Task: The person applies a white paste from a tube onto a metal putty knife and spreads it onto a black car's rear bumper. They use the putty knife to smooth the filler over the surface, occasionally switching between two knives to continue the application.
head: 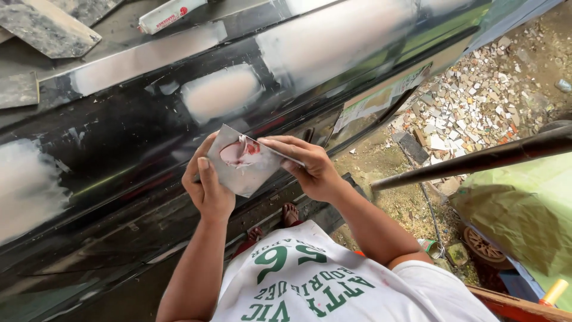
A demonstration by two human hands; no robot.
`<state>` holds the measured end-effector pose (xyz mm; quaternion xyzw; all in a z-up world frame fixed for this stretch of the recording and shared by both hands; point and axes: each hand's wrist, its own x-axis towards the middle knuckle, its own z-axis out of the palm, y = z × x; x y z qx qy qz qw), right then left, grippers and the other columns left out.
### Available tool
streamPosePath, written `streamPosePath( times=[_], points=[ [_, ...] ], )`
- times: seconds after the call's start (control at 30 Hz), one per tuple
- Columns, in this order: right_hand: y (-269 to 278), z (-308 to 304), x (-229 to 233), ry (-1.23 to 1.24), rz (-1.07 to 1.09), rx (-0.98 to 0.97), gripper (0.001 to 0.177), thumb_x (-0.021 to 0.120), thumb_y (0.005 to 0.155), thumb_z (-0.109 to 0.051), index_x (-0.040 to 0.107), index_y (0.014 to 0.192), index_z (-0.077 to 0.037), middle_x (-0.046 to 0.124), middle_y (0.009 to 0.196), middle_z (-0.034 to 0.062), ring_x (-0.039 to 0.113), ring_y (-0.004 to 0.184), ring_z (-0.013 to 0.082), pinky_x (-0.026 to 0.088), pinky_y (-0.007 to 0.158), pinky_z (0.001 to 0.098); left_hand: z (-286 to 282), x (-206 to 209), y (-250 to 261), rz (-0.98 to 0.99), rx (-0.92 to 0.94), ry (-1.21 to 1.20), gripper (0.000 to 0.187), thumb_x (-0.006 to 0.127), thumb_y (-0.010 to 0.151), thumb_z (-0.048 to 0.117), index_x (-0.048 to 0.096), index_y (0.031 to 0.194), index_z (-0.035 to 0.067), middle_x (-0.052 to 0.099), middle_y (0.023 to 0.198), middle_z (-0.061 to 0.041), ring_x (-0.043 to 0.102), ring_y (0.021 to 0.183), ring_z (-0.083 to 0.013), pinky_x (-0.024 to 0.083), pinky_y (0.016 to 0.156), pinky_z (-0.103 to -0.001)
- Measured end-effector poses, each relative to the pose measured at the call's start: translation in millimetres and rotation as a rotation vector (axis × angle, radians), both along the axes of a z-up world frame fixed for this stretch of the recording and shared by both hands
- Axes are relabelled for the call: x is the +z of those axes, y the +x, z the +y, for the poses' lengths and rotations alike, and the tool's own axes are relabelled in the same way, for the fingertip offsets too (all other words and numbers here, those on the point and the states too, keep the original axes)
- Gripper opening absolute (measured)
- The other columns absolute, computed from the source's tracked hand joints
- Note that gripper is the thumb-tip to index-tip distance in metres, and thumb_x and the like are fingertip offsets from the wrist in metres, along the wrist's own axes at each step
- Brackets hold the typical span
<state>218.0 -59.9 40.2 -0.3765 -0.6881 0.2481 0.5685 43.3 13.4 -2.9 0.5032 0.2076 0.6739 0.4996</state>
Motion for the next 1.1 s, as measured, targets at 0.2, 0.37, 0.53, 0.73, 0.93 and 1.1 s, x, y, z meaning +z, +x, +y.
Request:
streamPosePath(
  times=[0.2,0.37,0.53,0.73,0.93,1.1],
  points=[
    [7.4,-3.2,-14.0,-0.178,0.274,-0.327,0.018,0.062,0.097,-0.014,0.063,0.103,0.003,0.064,0.082,0.0155,0.064,0.073,0.0313,0.053,0.063,0.0426,-2.4,-71.0,0.1,0.23,0.3,0.281,0.071,0.032,0.103,0.047,0.046,0.138,-0.014,0.056,0.126,-0.031,0.059,0.115,-0.0367,0.047,0.099,-0.047],
    [-25.9,1.5,8.0,-0.42,1.011,-0.426,0.017,0.068,0.092,-0.016,0.061,0.099,-0.002,0.062,0.076,0.0061,0.061,0.064,0.0171,0.046,0.054,0.0263,-45.6,-33.0,49.0,0.198,-0.031,0.29,0.079,0.034,0.105,0.053,0.018,0.158,-0.004,0.033,0.155,-0.024,0.031,0.142,-0.0314,0.029,0.118,-0.047],
    [13.6,-11.1,-21.6,0.117,0.106,-0.284,0.017,0.072,0.092,-0.017,0.065,0.104,-0.007,0.069,0.09,0.0174,0.07,0.079,0.0321,0.055,0.067,0.0416,-51.7,-59.9,41.4,0.167,-0.411,-0.043,0.06,0.046,0.097,0.05,0.062,0.123,-0.002,0.059,0.074,-0.007,0.052,0.061,-0.0099,0.044,0.057,-0.033],
    [-2.1,-7.8,-1.2,0.195,0.021,0.095,0.022,0.068,0.093,-0.027,0.079,0.101,-0.01,0.063,0.127,0.0274,0.051,0.131,0.0509,0.035,0.111,0.0614,-15.6,-63.5,11.9,-0.261,-0.28,-0.254,0.048,0.036,0.107,0.026,0.045,0.142,-0.007,0.066,0.12,-0.026,0.068,0.108,-0.0289,0.056,0.092,-0.04],
    [10.4,8.5,-37.3,0.031,-0.071,-0.133,0.036,0.048,0.103,-0.019,0.065,0.128,0.002,0.066,0.123,0.0236,0.061,0.119,0.0447,0.047,0.098,0.0567,-11.0,-20.1,4.5,0.183,0.013,0.137,0.045,0.039,0.106,0.03,0.059,0.135,0.001,0.069,0.082,-0.012,0.049,0.053,-0.0108,0.044,0.053,-0.027],
    [-26.5,-3.9,-12.9,0.104,-0.074,-0.353,0.037,0.042,0.106,-0.017,0.057,0.133,0.003,0.06,0.133,0.0242,0.056,0.126,0.0415,0.045,0.103,0.0553,-18.0,-31.4,32.0,0.203,0.039,0.216,0.064,0.03,0.107,0.044,0.031,0.153,0.0,0.042,0.15,-0.025,0.046,0.136,-0.0378,0.044,0.108,-0.053]
  ],
)
